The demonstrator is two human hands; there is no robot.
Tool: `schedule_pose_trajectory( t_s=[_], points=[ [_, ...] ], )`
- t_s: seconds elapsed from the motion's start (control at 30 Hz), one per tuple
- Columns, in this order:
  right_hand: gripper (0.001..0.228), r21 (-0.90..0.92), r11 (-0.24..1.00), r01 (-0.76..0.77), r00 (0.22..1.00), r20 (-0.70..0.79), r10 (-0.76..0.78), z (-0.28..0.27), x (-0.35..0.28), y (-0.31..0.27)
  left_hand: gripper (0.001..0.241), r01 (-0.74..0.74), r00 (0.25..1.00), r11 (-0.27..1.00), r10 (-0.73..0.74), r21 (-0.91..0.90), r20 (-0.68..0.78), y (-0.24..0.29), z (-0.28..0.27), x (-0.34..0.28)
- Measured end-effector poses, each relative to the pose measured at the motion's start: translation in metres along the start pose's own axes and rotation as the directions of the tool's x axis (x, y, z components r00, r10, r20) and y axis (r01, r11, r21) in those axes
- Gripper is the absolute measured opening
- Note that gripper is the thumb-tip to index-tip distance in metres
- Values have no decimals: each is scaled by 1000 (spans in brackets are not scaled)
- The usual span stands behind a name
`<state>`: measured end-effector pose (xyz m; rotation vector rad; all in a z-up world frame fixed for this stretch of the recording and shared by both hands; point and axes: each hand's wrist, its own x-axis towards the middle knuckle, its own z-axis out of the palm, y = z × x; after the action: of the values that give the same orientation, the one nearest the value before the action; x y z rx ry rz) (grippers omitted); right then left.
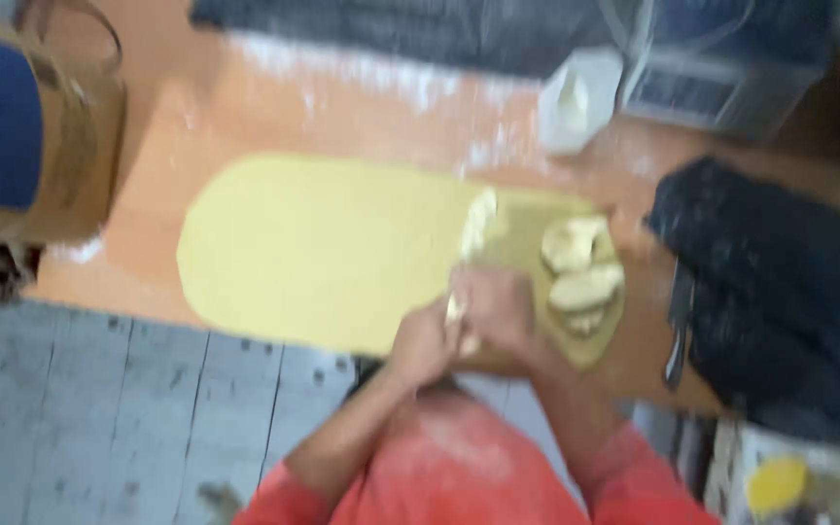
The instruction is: Shaping small pieces of dough into twists and arranging them on a larger dough sheet.
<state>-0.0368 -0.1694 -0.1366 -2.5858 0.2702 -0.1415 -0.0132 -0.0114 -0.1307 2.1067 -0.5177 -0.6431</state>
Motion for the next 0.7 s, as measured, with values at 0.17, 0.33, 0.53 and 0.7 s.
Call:
schedule_pose_trajectory(
  t_s=[0.17, 0.33, 0.53, 0.7],
  points=[
    [10, 299, 929, 219, 890, -451, -65, -60, 20, 16, 33, 115, 993, 993, -115, 7, 40, -55, 6, 2],
    [47, -152, 972, 181, 868, -440, -231, -1, 2, 29, 56, 379, 924, 910, -364, -167, 114, -76, -9, -10],
    [44, -330, 923, 199, 979, 113, -170, -17, -6, -1, 42, 272, 944, 931, -307, 245, 118, -24, -13, -18],
    [41, -44, 963, 268, 960, -73, -270, -1, -8, 14, 41, -2, 999, 967, -10, 253, 44, -15, -4, -12]
  ],
)
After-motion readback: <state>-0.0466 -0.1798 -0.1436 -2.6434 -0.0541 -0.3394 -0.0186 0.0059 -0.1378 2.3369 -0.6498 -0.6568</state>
